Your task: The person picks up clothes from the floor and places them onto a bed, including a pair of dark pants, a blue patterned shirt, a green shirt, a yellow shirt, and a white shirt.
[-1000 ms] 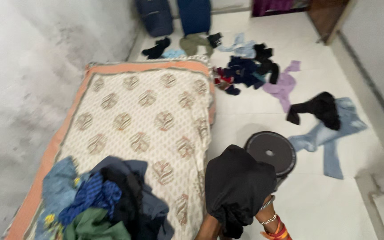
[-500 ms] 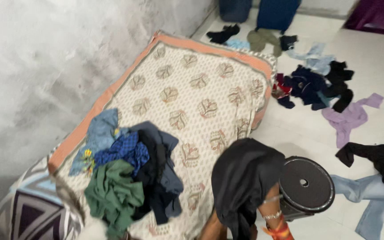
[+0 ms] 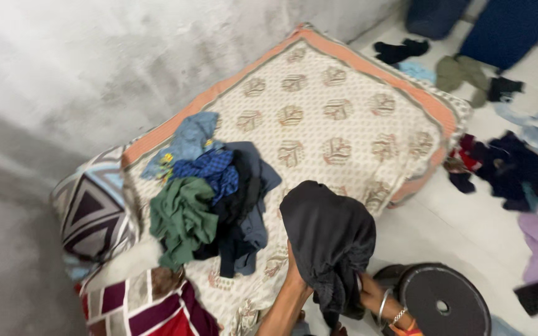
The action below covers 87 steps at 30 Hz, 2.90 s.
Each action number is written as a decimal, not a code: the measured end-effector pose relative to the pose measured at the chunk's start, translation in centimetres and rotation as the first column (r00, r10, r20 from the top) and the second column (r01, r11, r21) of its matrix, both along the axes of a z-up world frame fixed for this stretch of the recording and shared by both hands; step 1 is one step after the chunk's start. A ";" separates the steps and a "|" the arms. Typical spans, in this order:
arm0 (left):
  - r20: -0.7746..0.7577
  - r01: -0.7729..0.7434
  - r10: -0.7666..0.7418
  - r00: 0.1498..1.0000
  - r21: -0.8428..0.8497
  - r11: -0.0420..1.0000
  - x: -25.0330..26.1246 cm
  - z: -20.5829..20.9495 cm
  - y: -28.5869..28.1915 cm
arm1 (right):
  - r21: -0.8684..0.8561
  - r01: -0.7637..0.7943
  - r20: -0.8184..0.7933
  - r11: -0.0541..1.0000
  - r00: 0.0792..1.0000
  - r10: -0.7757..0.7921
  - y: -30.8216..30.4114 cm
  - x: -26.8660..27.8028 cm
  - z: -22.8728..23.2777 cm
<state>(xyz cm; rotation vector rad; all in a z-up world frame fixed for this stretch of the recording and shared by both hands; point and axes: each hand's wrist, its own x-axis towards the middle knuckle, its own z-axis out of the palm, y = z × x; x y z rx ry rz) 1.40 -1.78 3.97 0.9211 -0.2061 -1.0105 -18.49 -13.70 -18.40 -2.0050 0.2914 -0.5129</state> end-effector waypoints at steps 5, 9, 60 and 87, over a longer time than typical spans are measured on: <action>0.011 -0.220 0.220 0.975 -0.041 0.975 -1.5 1.2 -1.4 | 0.098 0.107 -0.015 0.989 0.994 -0.106 1.2 3.5 0.3; 0.006 -0.331 0.332 0.943 -0.053 0.942 -2.4 2.1 -0.8 | 0.093 0.217 0.042 0.972 0.974 -0.222 -0.1 8.5 2.7; 0.881 -0.898 0.181 0.437 0.416 0.143 35.0 -15.1 -3.2 | -0.431 -0.210 -0.611 0.877 0.784 -0.112 -10.1 53.4 6.9; 0.625 -0.622 -0.113 0.772 0.780 0.070 31.3 -19.1 -1.8 | -0.135 -0.015 -0.241 0.991 0.970 -0.019 -13.1 46.7 -1.0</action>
